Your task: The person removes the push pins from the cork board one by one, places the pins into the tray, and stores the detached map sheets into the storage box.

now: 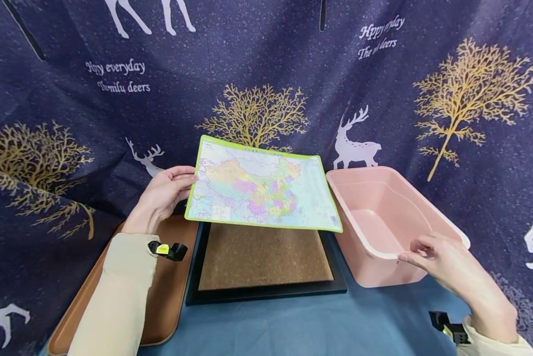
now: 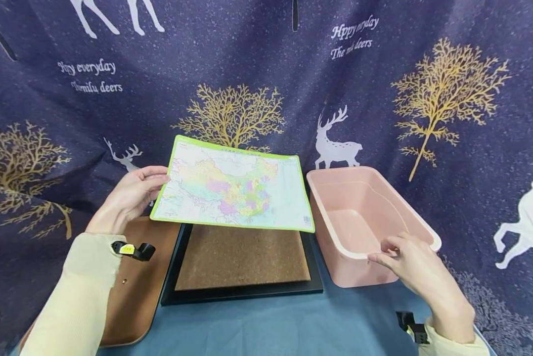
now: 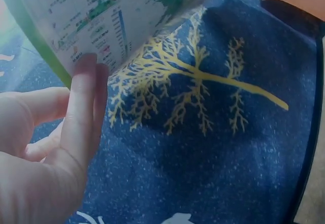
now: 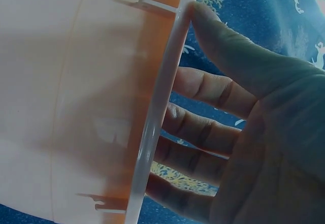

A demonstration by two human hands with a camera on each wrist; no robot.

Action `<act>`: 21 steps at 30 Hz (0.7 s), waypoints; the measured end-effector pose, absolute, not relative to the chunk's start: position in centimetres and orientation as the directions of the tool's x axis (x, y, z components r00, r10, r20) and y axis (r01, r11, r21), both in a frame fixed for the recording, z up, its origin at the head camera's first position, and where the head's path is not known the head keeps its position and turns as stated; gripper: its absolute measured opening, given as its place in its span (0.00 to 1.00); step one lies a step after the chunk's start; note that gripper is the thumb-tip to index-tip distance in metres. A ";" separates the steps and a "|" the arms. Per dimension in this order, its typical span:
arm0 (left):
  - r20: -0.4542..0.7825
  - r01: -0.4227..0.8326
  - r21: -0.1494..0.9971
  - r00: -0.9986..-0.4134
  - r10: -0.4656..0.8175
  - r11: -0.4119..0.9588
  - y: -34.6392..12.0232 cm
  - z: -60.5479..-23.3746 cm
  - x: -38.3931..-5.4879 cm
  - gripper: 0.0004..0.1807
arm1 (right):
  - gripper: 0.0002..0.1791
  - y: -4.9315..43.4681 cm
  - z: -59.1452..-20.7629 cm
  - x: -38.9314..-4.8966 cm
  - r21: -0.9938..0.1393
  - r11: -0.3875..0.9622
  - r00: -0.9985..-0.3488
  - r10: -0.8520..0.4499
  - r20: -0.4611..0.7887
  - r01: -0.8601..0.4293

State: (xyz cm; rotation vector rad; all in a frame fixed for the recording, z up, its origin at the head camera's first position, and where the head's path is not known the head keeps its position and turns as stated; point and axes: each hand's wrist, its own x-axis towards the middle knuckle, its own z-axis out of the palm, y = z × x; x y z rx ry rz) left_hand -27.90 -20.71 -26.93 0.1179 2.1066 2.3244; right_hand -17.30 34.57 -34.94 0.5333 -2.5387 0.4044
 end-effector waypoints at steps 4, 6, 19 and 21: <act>0.065 0.059 0.988 -0.997 0.040 -0.143 -20.0 -26.6 -28.1 0.10 | 0.16 34.4 -34.9 -17.3 -0.164 0.882 -0.790 -0.296 0.537 -0.441; 0.070 0.064 0.986 -0.997 0.031 -0.157 -19.3 -26.6 -28.5 0.10 | 0.15 34.4 -34.8 -17.3 -0.164 0.886 -0.797 -0.292 0.529 -0.433; 0.055 0.053 0.980 -0.998 0.003 -0.190 -12.2 -27.2 -30.6 0.14 | 0.15 34.6 -35.1 -17.1 -0.186 0.892 -0.816 -0.269 0.512 -0.411; 0.054 0.053 0.979 -0.999 0.000 -0.199 -11.1 -27.3 -30.8 0.13 | 0.15 34.5 -35.0 -17.2 -0.183 0.890 -0.811 -0.274 0.516 -0.417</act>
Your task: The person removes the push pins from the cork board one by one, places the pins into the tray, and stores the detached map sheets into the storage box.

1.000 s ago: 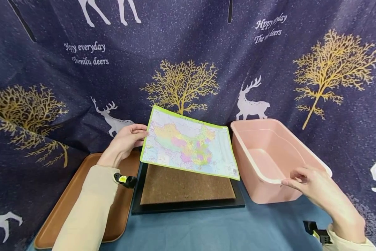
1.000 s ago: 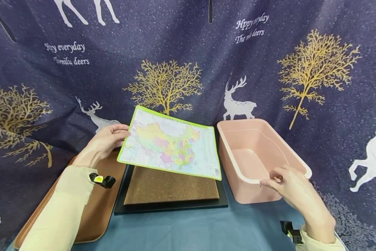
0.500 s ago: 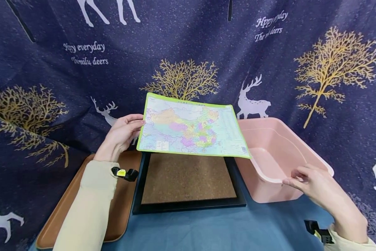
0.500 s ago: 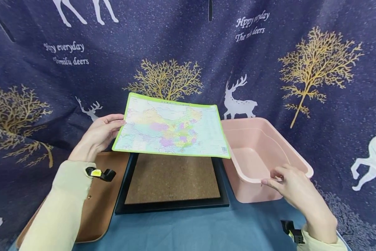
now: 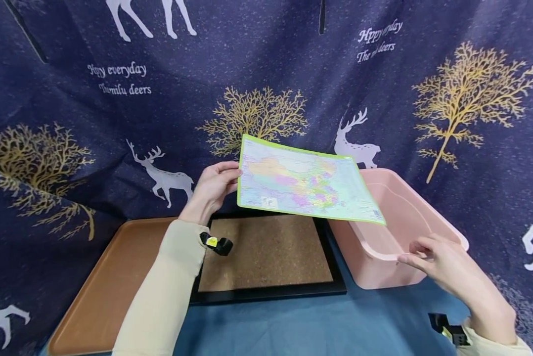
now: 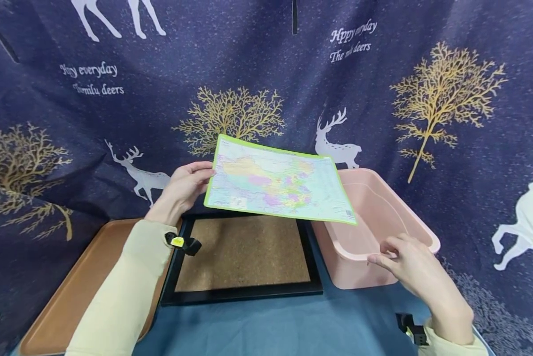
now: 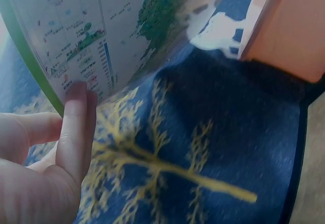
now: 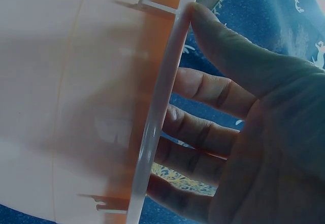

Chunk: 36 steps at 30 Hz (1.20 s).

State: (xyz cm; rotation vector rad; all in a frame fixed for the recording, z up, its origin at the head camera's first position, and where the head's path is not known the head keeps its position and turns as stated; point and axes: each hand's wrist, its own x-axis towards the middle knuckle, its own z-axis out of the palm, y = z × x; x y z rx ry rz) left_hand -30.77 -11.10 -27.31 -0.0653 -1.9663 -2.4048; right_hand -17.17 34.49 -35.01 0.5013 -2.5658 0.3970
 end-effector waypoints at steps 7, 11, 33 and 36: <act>0.038 0.037 0.967 -0.999 -0.004 -0.252 -7.5 -28.0 -31.4 0.10 | 0.15 34.1 -34.6 -17.7 -0.147 0.877 -0.774 -0.310 0.553 -0.457; 0.005 0.004 0.966 -1.000 0.002 -0.257 -5.8 -28.6 -31.7 0.12 | 0.15 33.9 -34.5 -17.9 -0.131 0.874 -0.764 -0.327 0.556 -0.469; -0.006 -0.034 0.949 -0.996 0.088 -0.313 2.2 -32.7 -33.2 0.12 | 0.14 33.9 -34.8 -16.7 -0.244 0.863 -0.822 -0.282 0.495 -0.443; -0.008 -0.033 0.948 -0.997 0.080 -0.317 2.9 -33.2 -33.3 0.11 | 0.16 33.9 -34.9 -16.9 -0.219 0.850 -0.785 -0.302 0.541 -0.478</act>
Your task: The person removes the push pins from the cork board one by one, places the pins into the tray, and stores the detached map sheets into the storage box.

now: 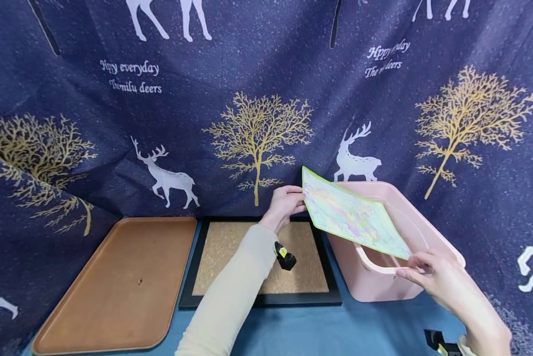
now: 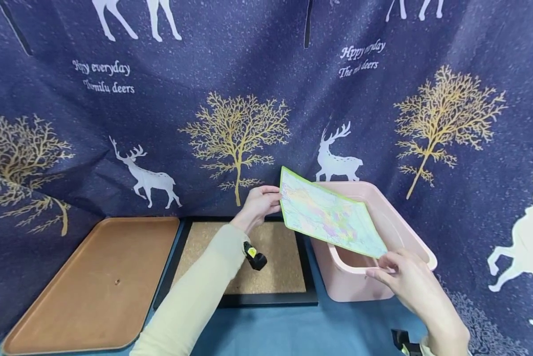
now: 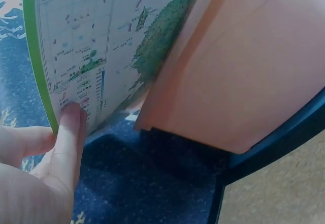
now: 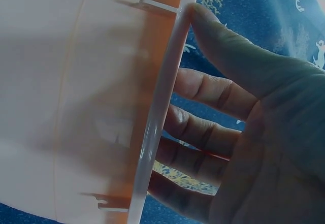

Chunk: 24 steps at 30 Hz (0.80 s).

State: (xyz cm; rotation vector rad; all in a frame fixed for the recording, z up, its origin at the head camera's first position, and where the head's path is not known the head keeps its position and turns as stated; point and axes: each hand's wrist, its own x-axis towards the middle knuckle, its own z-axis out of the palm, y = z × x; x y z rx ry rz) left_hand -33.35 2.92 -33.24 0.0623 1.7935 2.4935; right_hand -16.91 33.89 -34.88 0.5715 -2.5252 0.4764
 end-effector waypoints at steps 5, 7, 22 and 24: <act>-0.014 -0.033 0.945 -0.998 0.061 -0.325 3.6 -33.7 -33.3 0.10 | 0.17 33.9 -35.2 -17.1 -0.205 0.859 -0.782 -0.297 0.548 -0.469; -0.014 -0.032 0.942 -0.998 0.056 -0.335 3.8 -33.6 -33.4 0.10 | 0.17 33.9 -35.2 -17.1 -0.204 0.860 -0.781 -0.293 0.551 -0.467; -0.023 -0.022 0.978 -1.000 -0.001 -0.208 5.0 -31.2 -33.7 0.09 | 0.14 34.1 -34.7 -17.0 -0.205 0.860 -0.790 -0.303 0.533 -0.467; -0.023 -0.021 0.984 -1.000 -0.011 -0.180 5.4 -30.8 -33.7 0.09 | 0.14 34.1 -34.8 -16.9 -0.204 0.859 -0.790 -0.306 0.532 -0.469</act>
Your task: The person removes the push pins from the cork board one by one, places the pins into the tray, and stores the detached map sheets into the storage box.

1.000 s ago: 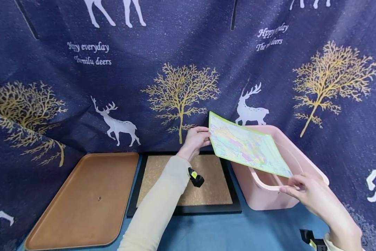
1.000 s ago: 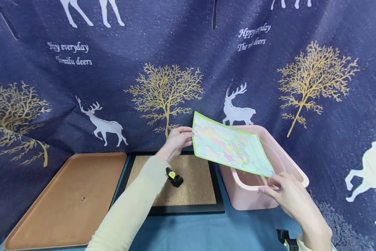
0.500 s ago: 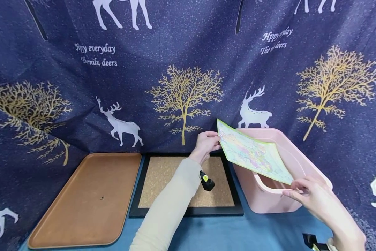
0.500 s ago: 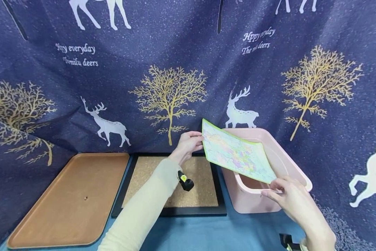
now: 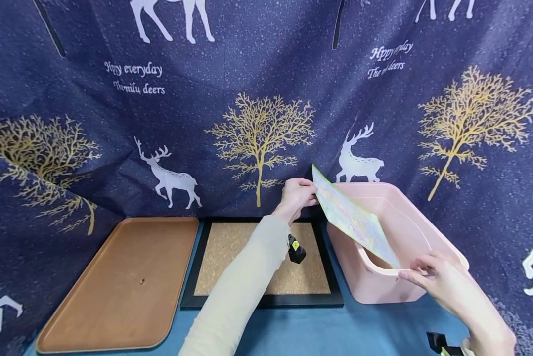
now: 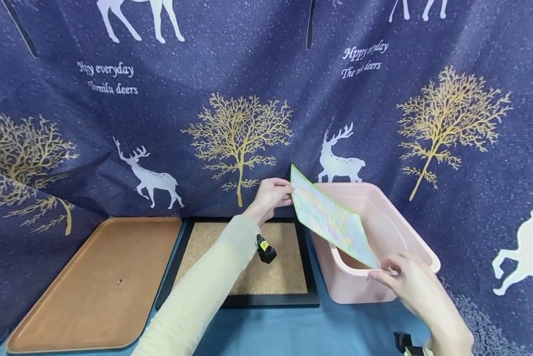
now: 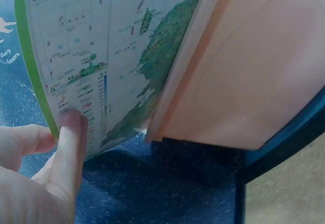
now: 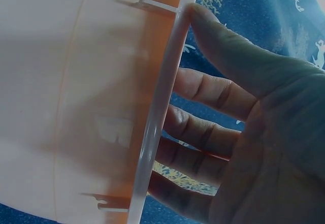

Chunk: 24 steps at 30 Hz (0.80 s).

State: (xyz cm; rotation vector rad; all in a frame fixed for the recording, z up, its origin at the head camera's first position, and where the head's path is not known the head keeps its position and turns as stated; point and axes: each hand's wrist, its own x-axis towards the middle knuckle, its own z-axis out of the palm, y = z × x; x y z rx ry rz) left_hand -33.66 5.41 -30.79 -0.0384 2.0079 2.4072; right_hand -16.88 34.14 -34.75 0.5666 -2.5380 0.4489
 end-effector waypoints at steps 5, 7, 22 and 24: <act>-0.041 -0.036 0.991 -0.999 -0.036 -0.131 6.5 -29.9 -33.5 0.07 | 0.14 34.0 -34.9 -16.9 -0.201 0.860 -0.784 -0.302 0.542 -0.470; -0.045 -0.040 0.990 -0.998 -0.033 -0.135 7.1 -29.8 -33.5 0.07 | 0.15 34.0 -35.0 -17.0 -0.204 0.861 -0.787 -0.299 0.539 -0.467; -0.082 -0.080 0.983 -0.997 -0.007 -0.168 9.3 -31.6 -33.2 0.05 | 0.17 34.3 -35.7 -17.2 -0.205 0.850 -0.752 -0.286 0.594 -0.485; -0.075 -0.076 0.979 -0.997 0.012 -0.188 9.3 -31.8 -33.3 0.05 | 0.17 34.3 -35.7 -17.2 -0.206 0.846 -0.746 -0.289 0.600 -0.493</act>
